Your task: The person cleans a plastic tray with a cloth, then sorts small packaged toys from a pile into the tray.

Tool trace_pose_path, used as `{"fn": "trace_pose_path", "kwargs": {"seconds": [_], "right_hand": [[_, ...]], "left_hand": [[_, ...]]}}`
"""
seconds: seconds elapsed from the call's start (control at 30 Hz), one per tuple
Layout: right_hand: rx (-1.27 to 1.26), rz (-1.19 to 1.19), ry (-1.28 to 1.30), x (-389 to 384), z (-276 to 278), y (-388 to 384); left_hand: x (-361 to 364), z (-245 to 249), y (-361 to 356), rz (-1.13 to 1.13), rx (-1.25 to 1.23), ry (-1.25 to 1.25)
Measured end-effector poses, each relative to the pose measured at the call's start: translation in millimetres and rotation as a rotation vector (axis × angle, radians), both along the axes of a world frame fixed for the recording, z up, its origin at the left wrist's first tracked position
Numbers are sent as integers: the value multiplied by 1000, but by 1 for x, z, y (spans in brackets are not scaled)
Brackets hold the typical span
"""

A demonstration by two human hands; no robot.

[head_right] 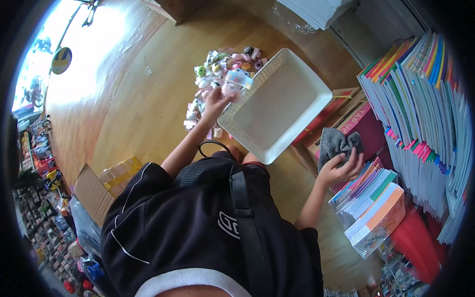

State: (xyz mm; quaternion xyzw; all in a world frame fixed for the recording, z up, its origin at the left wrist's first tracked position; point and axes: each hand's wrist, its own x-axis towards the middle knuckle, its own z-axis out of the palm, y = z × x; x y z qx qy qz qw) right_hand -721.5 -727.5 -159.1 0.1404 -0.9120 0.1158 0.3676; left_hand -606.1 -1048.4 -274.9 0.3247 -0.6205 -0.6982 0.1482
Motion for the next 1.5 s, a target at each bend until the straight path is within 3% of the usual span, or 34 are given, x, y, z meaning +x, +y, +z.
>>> {"fn": "trace_pose_path", "kwargs": {"seconds": [0.07, 0.13, 0.2, 0.27, 0.37, 0.5, 0.57, 0.7, 0.73, 0.83, 0.9, 1.03, 1.13, 1.33, 1.5], "right_hand": [[-160, 219, -16, 8, 11, -31], [-641, 323, -581, 27, -5, -59], [-888, 343, -1125, 44, -16, -92], [-991, 384, -1527, 53, -35, -117], [-1066, 537, -1699, 66, -35, -149], [-1043, 569, -1668, 77, -40, -154], [-1029, 624, -1681, 84, -45, -154], [-931, 692, -1768, 109, -62, -144], [-837, 686, -1744, 117, -69, -140], [-802, 689, -1608, 136, -91, -120], [-1033, 544, -1480, 140, -97, -104], [-1199, 389, -1118, 148, -101, -62], [-1341, 356, -1099, 159, -99, -29], [-1307, 295, -1086, 165, -91, -4], [-1328, 274, -1053, 146, -87, -15]], "left_hand": [[5, 4, 21, 14, -13, -22], [10, 11, 40, -28, 75, 8], [10, 20, 57, -1, 251, 158], [15, 54, 57, -54, 262, 103], [29, 57, 57, -158, 161, 7], [52, 54, 60, -121, 153, 36], [66, 54, 66, -68, 449, 142], [104, 34, 78, 31, 603, 157], [113, 28, 84, 30, 468, 142], [153, 5, 101, 96, 429, 165], [182, -25, 103, 102, 390, 165], [242, -128, 94, 268, 179, -368], [280, -212, 66, 69, -56, -732], [265, -238, 12, 142, -437, -1039], [226, -249, -13, 381, -68, -1113]]}}
